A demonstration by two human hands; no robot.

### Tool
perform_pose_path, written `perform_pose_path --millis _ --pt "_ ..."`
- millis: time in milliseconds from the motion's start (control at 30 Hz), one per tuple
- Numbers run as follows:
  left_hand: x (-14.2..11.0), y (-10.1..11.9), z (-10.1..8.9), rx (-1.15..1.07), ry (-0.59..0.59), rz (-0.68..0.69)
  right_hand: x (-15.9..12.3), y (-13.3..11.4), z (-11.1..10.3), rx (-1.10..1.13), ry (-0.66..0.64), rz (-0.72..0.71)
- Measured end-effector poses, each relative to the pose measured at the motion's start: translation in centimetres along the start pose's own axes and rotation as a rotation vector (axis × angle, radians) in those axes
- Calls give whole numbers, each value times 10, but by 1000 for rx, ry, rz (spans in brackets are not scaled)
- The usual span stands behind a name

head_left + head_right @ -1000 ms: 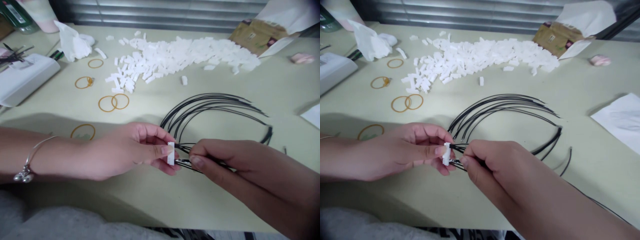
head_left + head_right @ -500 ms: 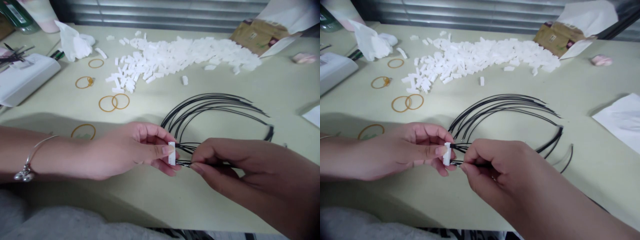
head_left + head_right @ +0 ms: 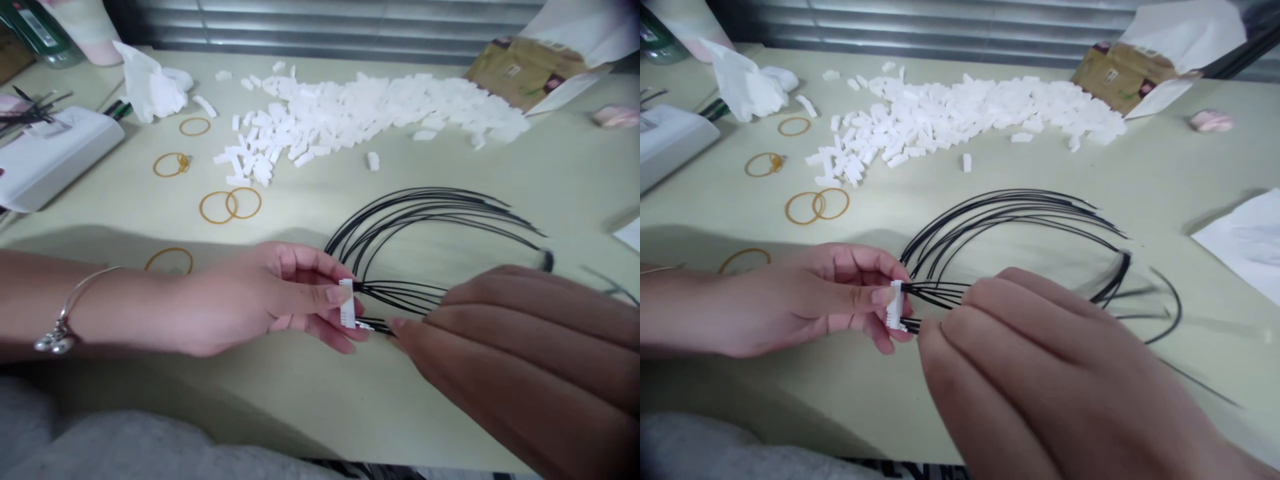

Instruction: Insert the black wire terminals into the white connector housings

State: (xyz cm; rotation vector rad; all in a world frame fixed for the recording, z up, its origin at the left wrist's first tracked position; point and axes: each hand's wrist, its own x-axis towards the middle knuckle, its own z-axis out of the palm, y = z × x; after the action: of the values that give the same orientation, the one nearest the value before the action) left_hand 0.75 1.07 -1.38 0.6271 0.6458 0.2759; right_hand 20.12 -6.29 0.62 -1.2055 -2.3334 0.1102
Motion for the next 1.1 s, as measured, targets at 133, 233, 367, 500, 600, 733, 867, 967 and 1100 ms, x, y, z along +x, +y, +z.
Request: perform_pose_path --millis 133,233,367,500,600,733,867,967,1100 --pt "2 1 -2 -31 -67 -28 -1 0 -7 -78 -11 -152" --pt "2 1 -3 -29 -95 -33 -11 1 -12 -222 -140 -237" --pt "1 2 -3 -20 -109 -44 -27 8 -12 -367 -292 -388" --pt "2 1 -3 -23 -111 -51 -27 10 -7 -376 -270 -407" --pt "2 1 -3 -10 -98 -48 -17 6 -8 -367 -205 -431" --pt "1 2 -2 0 -80 -50 -11 2 -11 -401 -151 -453" --pt "1 2 -2 -8 -97 -67 -22 2 -11 -425 -258 -432" --pt "1 3 -1 -1 -82 -68 -32 5 -7 -372 -283 -391" --pt "1 2 0 28 -24 -57 -33 4 2 -325 -196 -374"
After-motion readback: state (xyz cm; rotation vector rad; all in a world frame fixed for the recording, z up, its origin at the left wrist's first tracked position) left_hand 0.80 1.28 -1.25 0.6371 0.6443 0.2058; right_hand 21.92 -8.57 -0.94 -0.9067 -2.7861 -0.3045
